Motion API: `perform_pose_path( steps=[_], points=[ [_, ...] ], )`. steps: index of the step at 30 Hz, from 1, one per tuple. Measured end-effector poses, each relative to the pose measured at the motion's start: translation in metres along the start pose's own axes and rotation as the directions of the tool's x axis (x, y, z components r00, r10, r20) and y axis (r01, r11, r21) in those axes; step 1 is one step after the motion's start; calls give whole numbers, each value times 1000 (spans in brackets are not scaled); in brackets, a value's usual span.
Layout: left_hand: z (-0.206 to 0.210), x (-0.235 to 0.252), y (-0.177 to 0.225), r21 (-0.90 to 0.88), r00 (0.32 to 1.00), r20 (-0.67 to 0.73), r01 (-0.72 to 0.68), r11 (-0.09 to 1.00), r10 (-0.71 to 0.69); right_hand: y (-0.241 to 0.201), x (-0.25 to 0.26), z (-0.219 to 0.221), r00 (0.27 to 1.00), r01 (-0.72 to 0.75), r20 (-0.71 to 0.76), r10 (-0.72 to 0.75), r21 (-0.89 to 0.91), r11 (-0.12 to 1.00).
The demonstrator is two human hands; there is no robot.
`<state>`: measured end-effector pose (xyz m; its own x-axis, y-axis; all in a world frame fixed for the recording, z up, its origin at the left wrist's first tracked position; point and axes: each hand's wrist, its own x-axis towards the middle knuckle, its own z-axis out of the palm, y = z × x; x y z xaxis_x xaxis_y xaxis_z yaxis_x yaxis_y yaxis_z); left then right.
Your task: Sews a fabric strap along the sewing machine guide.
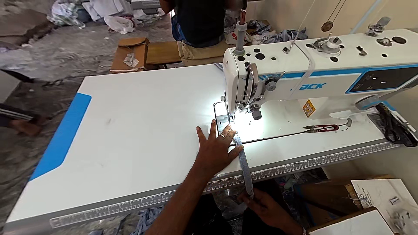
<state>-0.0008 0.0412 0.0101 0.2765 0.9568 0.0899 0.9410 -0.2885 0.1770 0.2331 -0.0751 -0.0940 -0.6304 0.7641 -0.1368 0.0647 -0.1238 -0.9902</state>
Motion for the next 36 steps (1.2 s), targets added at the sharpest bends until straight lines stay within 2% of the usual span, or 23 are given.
perform_pose_path(
  steps=[4, 7, 11, 14, 16, 19, 21, 23, 25, 27, 29, 32, 34, 36],
  points=[
    [-2, -1, 2, -33, 999, 32, -17, 999, 18, -7, -3, -3, 988, -38, 156, 15, 145, 989],
    [1, 6, -1, -37, 999, 31, -13, 999, 14, -21, -2, -1, 986, -54, 169, 18, 210, 976],
    [0, 12, -1, 4, 999, 47, -6, 1000, 6, -54, 5, -7, 999, -30, 20, 27, 119, 992],
    [-7, 7, 6, 7, 999, 51, -2, 1000, 1, -97, 23, -16, 982, -126, -140, 128, 25, 992],
    [-12, -8, 14, -3, 999, 29, -19, 1000, 20, -121, 42, -23, 956, -171, -258, 142, -93, 981],
    [-22, -40, 27, -78, 998, 59, -20, 997, 25, -133, 68, -29, 920, -223, -376, 107, -279, 934],
    [-37, -40, 16, -166, 994, 103, 58, 984, -42, -137, 87, -23, 894, -306, -441, 76, -478, 824],
    [-54, -9, -9, -227, 977, 113, 204, 952, -182, -138, 95, -14, 871, -385, -491, 27, -646, 659],
    [-67, 41, -32, -312, 932, 139, 361, 879, -334, -142, 96, -8, 871, -415, -491, 28, -704, 576],
    [-66, 91, -48, -367, 881, 229, 473, 801, -415, -140, 89, -8, 894, -367, -448, 15, -712, 599],
    [-58, 127, -53, -303, 841, 292, 533, 790, -455, -137, 87, -12, 916, -322, -399, 34, -684, 655],
    [-59, 151, -39, -55, 852, 321, 452, 890, -413, -137, 90, -17, 930, -307, -362, 54, -690, 656],
    [-55, 155, -35, -19, 891, 321, 346, 938, -322, -138, 92, -18, 939, -291, -340, 45, -719, 631],
    [-49, 152, -38, -28, 934, 262, 259, 965, -243, -137, 92, -19, 949, -257, -316, 7, -756, 602]
  ],
)
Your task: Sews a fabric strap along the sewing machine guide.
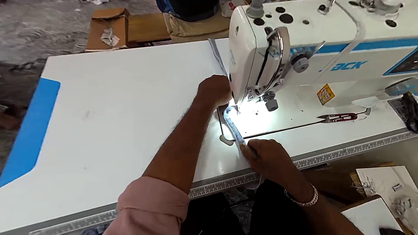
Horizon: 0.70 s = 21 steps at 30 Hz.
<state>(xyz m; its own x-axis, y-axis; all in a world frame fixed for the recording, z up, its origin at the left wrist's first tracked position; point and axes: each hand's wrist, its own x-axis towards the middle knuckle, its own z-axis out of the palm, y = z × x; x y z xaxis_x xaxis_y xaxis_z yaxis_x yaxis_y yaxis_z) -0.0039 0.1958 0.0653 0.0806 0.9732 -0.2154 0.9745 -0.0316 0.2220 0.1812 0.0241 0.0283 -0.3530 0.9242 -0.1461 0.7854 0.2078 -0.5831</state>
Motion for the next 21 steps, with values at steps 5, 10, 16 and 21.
perform_pose_path(
  steps=[5, 10, 16, 21],
  points=[
    [22, -1, 3, -15, 974, -216, 70, 997, -71, 8, -25, 21, 988, -63, -136, 78, 114, 991],
    [41, -19, -16, -92, 921, -391, -33, 995, -5, 5, -18, 10, 977, -214, 47, 209, 209, 954],
    [69, -86, -16, 3, 965, -188, -185, 983, 182, 4, -21, 9, 988, -150, -5, 151, 122, 981],
    [72, -84, -7, 54, 975, -137, -167, 984, 173, 15, -39, 16, 990, -123, -31, 138, 289, 949]
  ],
)
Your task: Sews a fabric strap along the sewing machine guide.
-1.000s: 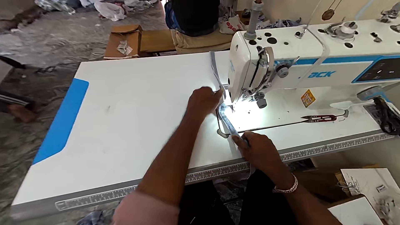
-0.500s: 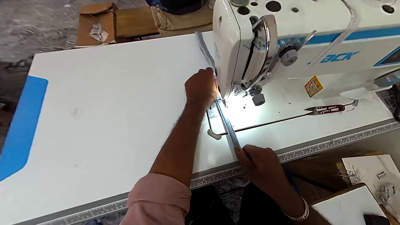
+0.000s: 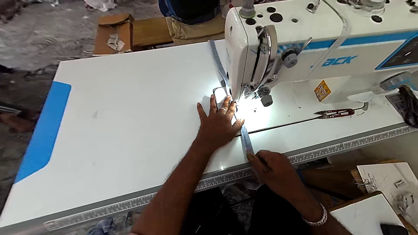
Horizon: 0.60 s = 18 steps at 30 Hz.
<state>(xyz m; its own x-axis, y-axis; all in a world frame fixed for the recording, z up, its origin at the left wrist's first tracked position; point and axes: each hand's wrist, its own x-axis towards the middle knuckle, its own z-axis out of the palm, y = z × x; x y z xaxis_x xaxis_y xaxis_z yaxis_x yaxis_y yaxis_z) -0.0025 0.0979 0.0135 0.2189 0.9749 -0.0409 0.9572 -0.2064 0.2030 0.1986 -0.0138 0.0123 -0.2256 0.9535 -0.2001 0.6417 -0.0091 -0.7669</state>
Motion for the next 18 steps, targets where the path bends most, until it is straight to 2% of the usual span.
perform_pose_path(
  steps=[4, 11, 18],
  points=[
    [0, 1, 0, 13, 1000, 29, -9, 1000, 9, 12, -23, 6, 997, -54, 67, 37, 280, 959],
    [2, 3, 1, 17, 1000, 29, -10, 1000, 9, 44, -53, 24, 962, -159, 262, 80, 293, 943],
    [9, -12, 4, -23, 996, -88, -9, 1000, 7, 55, -54, 32, 961, -124, 275, 26, 345, 930]
  ],
)
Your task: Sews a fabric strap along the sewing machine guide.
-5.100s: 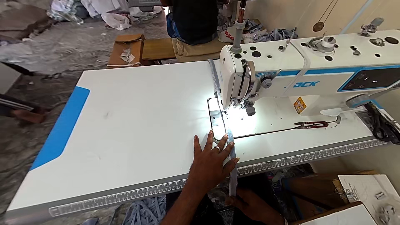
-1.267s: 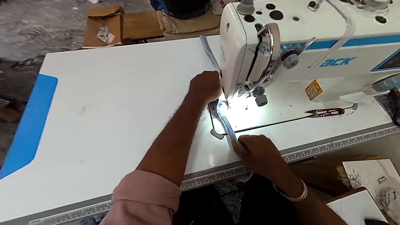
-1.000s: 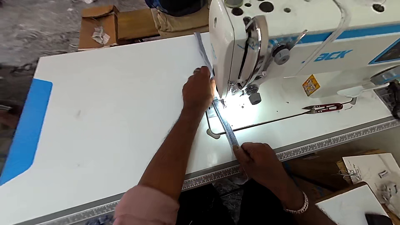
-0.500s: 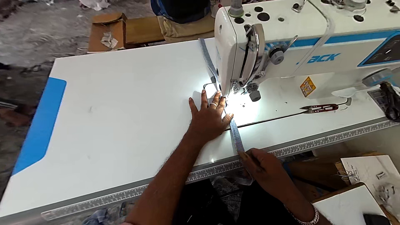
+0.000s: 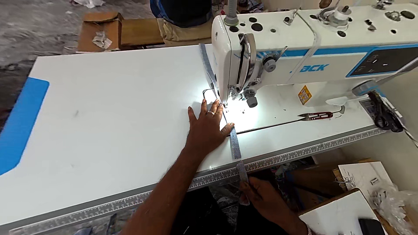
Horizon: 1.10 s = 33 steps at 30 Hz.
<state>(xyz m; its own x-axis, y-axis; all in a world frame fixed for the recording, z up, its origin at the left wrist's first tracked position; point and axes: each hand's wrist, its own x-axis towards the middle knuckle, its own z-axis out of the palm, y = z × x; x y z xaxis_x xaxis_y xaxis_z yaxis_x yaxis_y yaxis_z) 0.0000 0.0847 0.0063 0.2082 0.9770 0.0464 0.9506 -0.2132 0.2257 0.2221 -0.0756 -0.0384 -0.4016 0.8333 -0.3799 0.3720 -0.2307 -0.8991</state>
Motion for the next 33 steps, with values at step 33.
perform_pose_path(
  steps=[33],
  points=[
    [-4, -6, -2, 51, 999, 33, 7, 999, -8, 6, 6, -13, 983, 73, 182, -22, -279, 957]
  ],
)
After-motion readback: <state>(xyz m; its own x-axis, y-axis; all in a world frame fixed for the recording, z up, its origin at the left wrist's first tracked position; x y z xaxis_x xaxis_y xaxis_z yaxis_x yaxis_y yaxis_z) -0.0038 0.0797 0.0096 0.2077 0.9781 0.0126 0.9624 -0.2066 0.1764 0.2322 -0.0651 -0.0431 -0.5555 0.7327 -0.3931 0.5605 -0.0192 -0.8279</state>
